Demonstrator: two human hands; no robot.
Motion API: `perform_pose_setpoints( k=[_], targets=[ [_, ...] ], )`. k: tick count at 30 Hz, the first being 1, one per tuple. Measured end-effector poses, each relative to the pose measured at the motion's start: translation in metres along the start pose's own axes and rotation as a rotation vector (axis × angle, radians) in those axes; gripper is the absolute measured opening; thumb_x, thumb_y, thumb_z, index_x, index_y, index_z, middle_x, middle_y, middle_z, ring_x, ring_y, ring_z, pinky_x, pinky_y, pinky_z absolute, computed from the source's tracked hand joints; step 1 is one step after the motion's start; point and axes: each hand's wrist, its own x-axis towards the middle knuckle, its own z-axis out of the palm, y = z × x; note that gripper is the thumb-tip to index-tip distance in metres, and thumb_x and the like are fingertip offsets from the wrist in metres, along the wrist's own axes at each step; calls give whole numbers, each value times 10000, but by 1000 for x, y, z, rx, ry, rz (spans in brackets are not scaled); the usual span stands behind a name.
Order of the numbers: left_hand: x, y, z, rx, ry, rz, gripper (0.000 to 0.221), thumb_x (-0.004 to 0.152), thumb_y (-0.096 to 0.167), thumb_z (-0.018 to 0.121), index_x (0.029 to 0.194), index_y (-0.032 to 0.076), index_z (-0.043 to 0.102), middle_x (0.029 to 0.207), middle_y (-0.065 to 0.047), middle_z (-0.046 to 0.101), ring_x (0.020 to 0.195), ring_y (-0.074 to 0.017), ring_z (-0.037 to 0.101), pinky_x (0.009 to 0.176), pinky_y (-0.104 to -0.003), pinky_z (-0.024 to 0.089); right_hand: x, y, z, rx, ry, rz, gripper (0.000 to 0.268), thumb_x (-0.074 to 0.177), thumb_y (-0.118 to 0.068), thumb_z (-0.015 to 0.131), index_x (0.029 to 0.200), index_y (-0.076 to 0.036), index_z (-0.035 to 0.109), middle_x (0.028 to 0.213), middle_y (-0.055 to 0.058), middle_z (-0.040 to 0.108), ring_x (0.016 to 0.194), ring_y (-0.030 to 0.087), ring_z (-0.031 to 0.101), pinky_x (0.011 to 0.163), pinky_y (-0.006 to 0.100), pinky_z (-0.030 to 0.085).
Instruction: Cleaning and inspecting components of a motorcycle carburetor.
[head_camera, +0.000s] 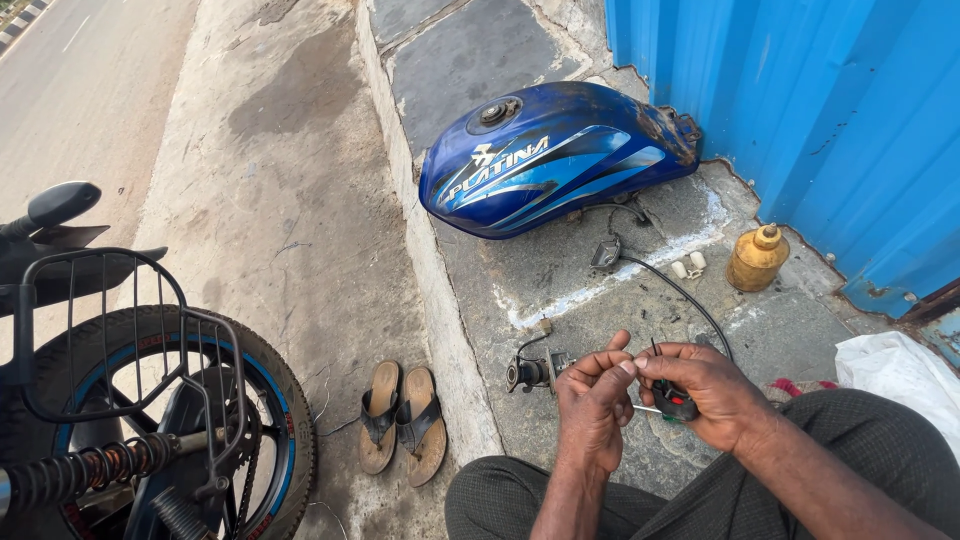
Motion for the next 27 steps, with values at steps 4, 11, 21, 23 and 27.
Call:
perform_pose_setpoints(
  k=[4, 11, 21, 23, 27],
  targets=[
    [3, 5, -5, 111, 11, -37, 141, 810, 14, 734, 928, -63, 746, 1462, -262, 617, 503, -19, 564, 390, -170, 426, 2, 3, -5, -177, 4, -55, 217, 895, -151, 727, 936, 61, 709, 778, 97, 671, 682, 147, 673, 606, 270, 572],
    [4, 4, -11, 87, -21, -59, 101, 803, 3, 737, 888, -53, 747, 1436, -275, 641, 518, -23, 579, 403, -176, 437, -2, 2, -2, -362, 66, -54, 250, 877, -152, 730, 978, 76, 730, 784, 144, 708, 679, 166, 696, 598, 291, 578],
    [-5, -12, -6, -2, 9, -42, 86, 920, 80, 704, 889, 1, 690, 1376, -235, 683, 458, -6, 466, 390, -181, 424, -3, 4, -1, -201, 49, -153, 219, 908, -151, 691, 989, 51, 721, 775, 127, 688, 721, 183, 702, 616, 313, 581],
    [-6, -14, -4, -37, 16, -46, 85, 925, 79, 698, 887, 6, 681, 1360, -229, 697, 459, -6, 464, 391, -182, 427, -2, 5, -1, -184, 42, -170, 215, 916, -149, 683, 996, 48, 718, 780, 128, 692, 730, 186, 706, 628, 315, 591],
    [-8, -19, -3, -171, 90, -70, 62, 931, 45, 667, 941, -12, 690, 1140, -156, 710, 461, -22, 462, 398, -196, 427, 0, 9, -4, -128, 32, -199, 210, 922, -132, 697, 1010, 56, 728, 793, 129, 702, 745, 184, 700, 630, 307, 582]
  ],
)
